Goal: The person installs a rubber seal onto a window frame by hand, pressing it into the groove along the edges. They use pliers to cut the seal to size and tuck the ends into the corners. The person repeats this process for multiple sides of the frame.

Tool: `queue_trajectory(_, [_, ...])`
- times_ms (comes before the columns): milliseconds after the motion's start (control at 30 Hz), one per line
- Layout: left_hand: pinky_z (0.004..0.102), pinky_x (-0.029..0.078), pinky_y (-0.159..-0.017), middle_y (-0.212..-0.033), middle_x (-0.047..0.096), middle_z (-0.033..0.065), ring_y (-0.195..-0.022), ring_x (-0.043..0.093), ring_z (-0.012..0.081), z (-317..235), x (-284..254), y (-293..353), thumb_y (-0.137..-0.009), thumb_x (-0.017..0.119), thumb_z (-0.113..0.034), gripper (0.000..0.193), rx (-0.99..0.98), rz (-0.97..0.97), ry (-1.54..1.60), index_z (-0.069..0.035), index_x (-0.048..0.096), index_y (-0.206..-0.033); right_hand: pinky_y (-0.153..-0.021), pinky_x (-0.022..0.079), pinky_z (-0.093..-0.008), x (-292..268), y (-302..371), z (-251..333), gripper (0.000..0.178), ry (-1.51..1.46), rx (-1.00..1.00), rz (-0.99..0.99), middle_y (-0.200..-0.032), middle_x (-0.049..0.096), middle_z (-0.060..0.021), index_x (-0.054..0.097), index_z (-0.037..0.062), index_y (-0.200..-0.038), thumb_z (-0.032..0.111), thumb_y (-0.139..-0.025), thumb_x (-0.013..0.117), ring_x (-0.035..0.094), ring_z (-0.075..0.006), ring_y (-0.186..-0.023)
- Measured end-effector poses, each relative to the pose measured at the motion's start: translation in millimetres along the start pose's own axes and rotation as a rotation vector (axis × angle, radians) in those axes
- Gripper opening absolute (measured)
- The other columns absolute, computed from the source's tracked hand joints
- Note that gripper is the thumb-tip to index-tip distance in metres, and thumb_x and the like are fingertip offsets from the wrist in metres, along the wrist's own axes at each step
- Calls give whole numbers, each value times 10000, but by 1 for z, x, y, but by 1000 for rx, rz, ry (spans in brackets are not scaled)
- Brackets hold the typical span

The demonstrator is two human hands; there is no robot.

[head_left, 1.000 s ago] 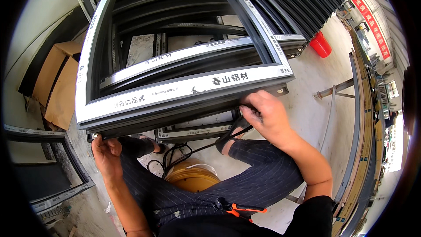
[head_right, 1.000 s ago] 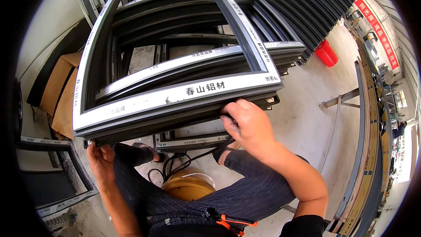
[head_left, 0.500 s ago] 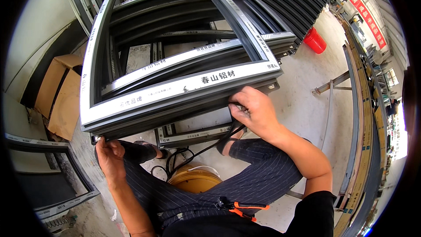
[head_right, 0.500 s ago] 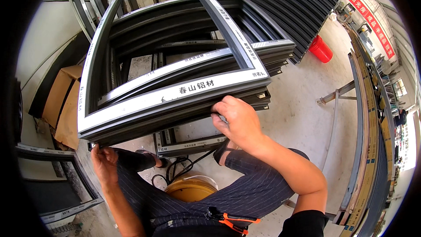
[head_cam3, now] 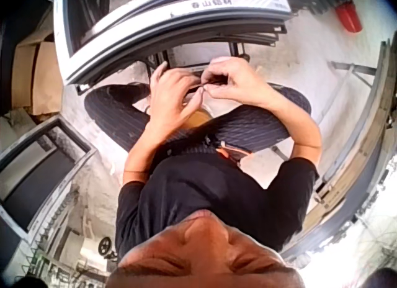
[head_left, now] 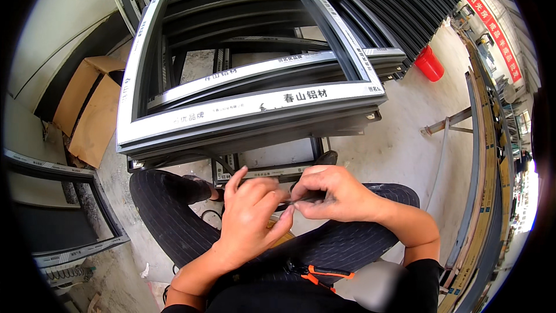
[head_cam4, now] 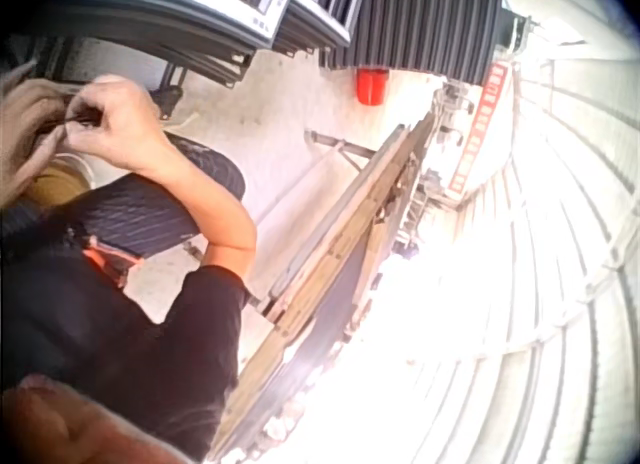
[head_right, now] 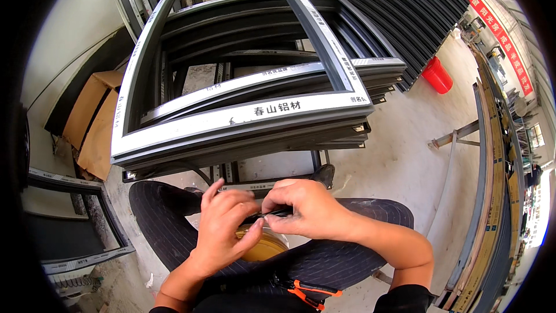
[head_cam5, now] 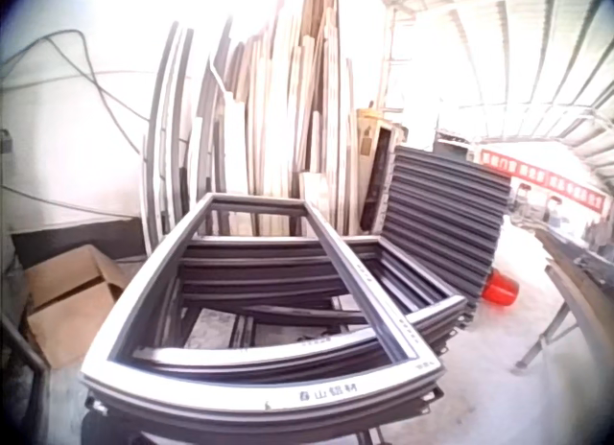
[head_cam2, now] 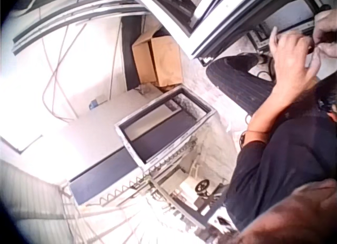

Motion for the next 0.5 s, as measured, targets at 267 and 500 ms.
queue_trajectory(267, [422, 439, -825, -752, 581, 68, -757, 581, 269, 17, 7, 7, -720, 692, -48, 112, -65, -67, 3, -58, 609, -795, -678, 502, -356, 19, -6, -13, 243, 361, -255, -274, -882, 591, -110, 641, 39, -975, 88, -760, 743, 587, -265, -818])
queue_trajectory(500, [321, 428, -623, -741, 556, 92, -672, 528, 240, 37, -34, 7, -759, 627, 24, 81, -212, -198, 66, 0, 564, -804, -761, 513, -453, 85, 23, -62, 342, 472, 163, 660, -917, 632, -171, 599, 38, -1033, 294, -818, 674, 626, -378, -888])
Point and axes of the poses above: each hand's wrist, its own y-axis away from the middle knuckle, its own x-axis out of the palm, z = x × y, the point moved 2 cm from there along -y, towards the middle knuckle
